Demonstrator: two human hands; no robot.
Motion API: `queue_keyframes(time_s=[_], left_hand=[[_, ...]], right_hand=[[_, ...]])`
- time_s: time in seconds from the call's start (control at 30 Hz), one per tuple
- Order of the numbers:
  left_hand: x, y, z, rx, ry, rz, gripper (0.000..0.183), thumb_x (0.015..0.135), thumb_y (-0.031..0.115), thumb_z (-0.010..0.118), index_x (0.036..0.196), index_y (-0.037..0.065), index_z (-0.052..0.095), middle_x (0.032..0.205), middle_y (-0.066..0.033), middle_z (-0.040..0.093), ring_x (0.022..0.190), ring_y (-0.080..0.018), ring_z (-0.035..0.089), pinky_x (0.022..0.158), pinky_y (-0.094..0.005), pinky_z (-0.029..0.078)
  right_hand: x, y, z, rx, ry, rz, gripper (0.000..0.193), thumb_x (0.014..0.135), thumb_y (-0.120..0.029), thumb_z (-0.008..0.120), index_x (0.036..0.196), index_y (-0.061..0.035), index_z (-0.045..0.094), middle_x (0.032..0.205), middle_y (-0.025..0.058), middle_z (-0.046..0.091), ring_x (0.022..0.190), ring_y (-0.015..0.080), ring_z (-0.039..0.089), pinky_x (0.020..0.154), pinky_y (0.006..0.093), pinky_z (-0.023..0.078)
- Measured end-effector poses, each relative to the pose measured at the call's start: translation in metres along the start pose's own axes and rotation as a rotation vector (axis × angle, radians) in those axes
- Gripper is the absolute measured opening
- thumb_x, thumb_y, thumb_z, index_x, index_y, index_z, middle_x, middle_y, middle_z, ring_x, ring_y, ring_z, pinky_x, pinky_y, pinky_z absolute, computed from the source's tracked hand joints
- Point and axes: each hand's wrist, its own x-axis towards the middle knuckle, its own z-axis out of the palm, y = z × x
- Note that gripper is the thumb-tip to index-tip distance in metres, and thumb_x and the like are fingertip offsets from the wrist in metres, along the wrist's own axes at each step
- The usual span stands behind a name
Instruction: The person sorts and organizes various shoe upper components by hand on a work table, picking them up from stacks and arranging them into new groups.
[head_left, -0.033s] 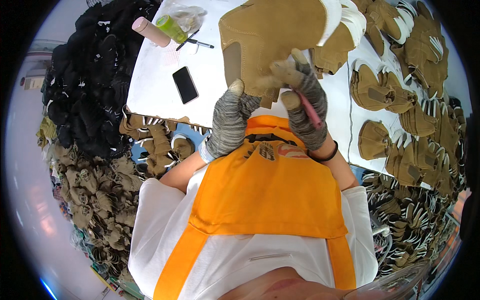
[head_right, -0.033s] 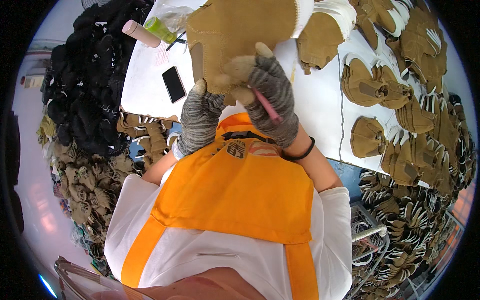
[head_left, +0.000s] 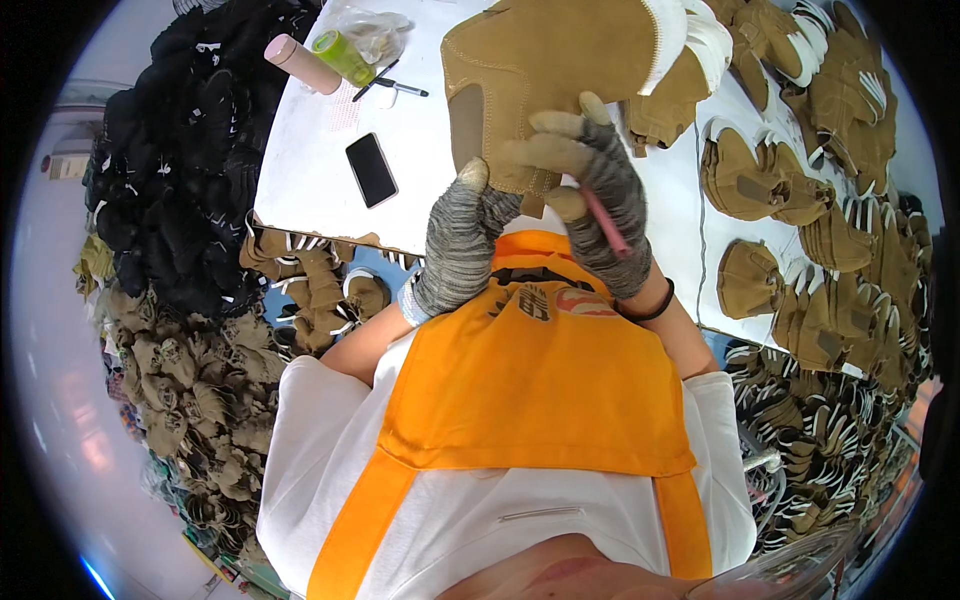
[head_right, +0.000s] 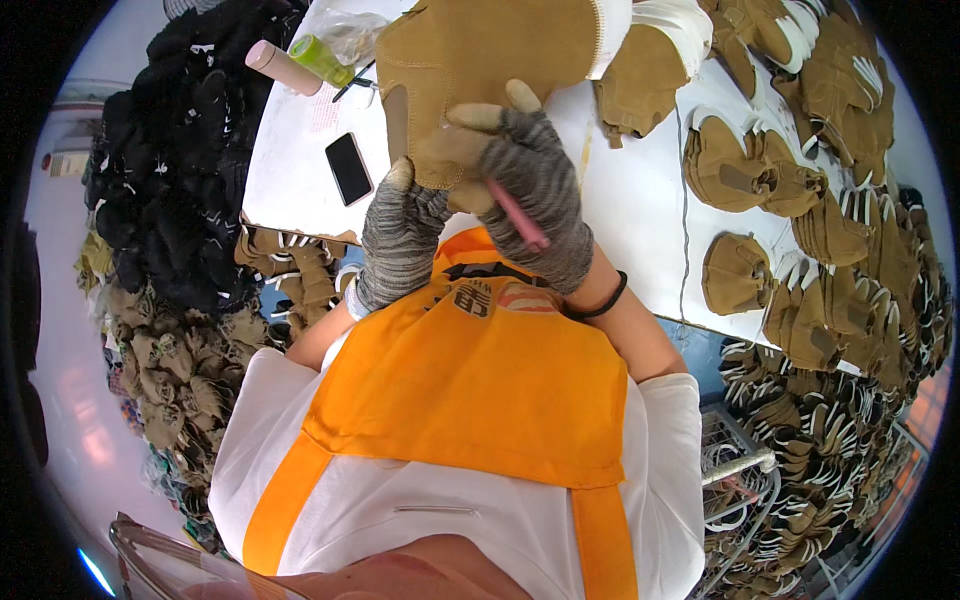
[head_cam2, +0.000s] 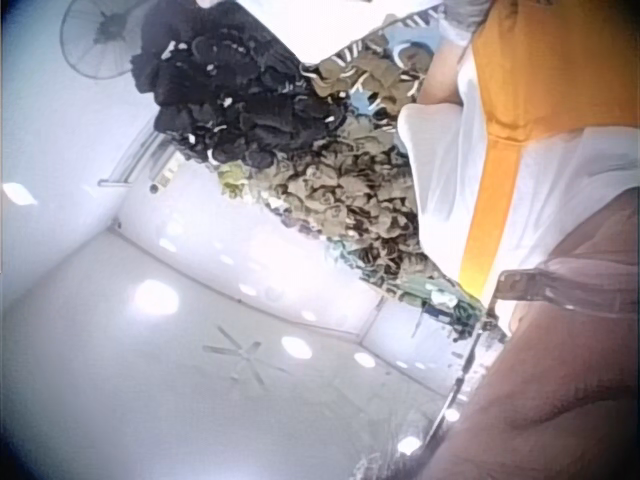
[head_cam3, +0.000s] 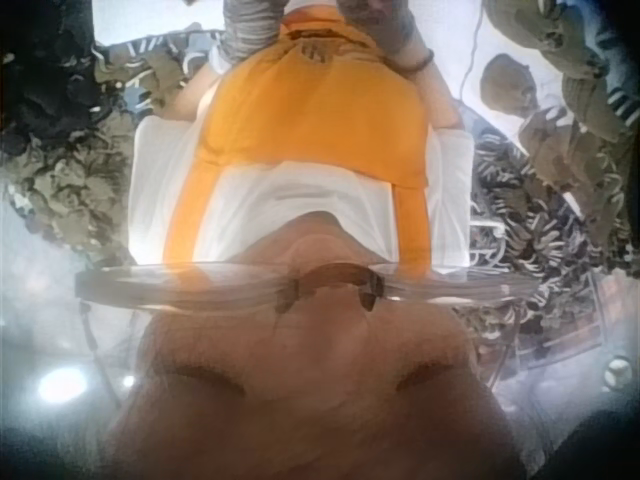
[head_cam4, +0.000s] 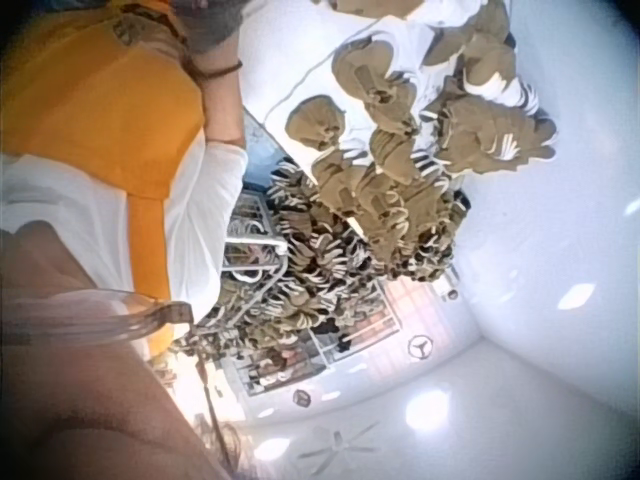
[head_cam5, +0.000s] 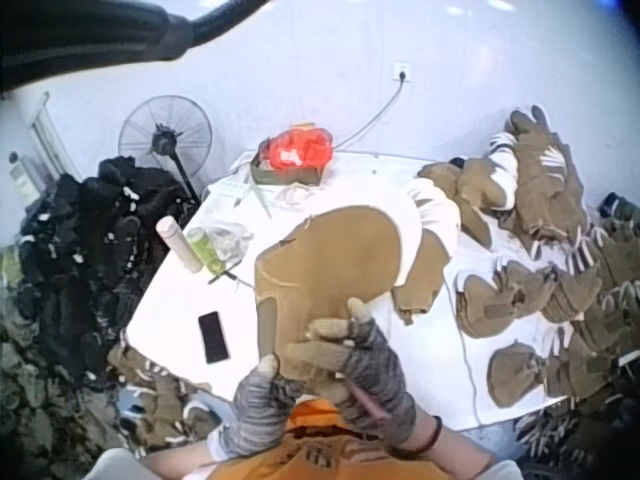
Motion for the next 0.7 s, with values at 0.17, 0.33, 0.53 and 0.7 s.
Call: queue_keyframes(time_s=[0.17,0.33,0.53,0.7], left_hand=[[-0.004,0.006,-0.016,0.001,0.020,0.034,0.053,0.098,0.038,0.045,0.129,-0.005,0.044,0.122,-0.0151,0.056,0.113,-0.0208,0.056,0.099,-0.0327,0.045],[-0.010,0.014,-0.020,0.037,0.087,0.079,0.053,0.099,0.039,0.044,0.129,-0.005,0.044,0.124,-0.0141,0.056,0.113,-0.0200,0.056,0.099,-0.0320,0.043],[-0.020,0.024,-0.033,-0.054,0.117,0.060,0.053,0.099,0.038,0.044,0.132,-0.004,0.042,0.126,-0.0146,0.055,0.115,-0.0212,0.055,0.102,-0.0326,0.043],[-0.023,0.014,-0.063,-0.208,0.206,-0.125,0.046,0.098,0.035,0.046,0.129,0.001,0.046,0.128,-0.0123,0.055,0.117,-0.0228,0.054,0.099,-0.0359,0.046]], right_hand=[[-0.023,0.003,-0.005,-0.133,-0.169,-0.063,0.021,0.082,-0.022,0.066,0.100,-0.0111,0.067,0.105,0.0026,0.066,0.096,0.0228,0.063,0.110,0.0469,0.028],[-0.046,-0.009,0.008,0.390,0.226,0.354,0.042,0.098,-0.032,0.048,0.123,0.0013,0.053,0.094,0.0145,0.066,0.085,0.0214,0.063,0.091,0.0379,0.043],[-0.063,0.000,0.008,0.598,0.269,0.459,0.080,0.082,-0.047,0.068,0.139,0.0002,0.037,0.123,0.0138,0.055,0.102,0.0183,0.058,0.091,0.0317,0.046],[-0.058,-0.028,0.029,0.657,0.120,0.562,0.107,0.071,-0.063,0.072,0.145,-0.0004,0.028,0.134,0.0172,0.044,0.079,0.0122,0.056,0.064,0.0256,0.047]])
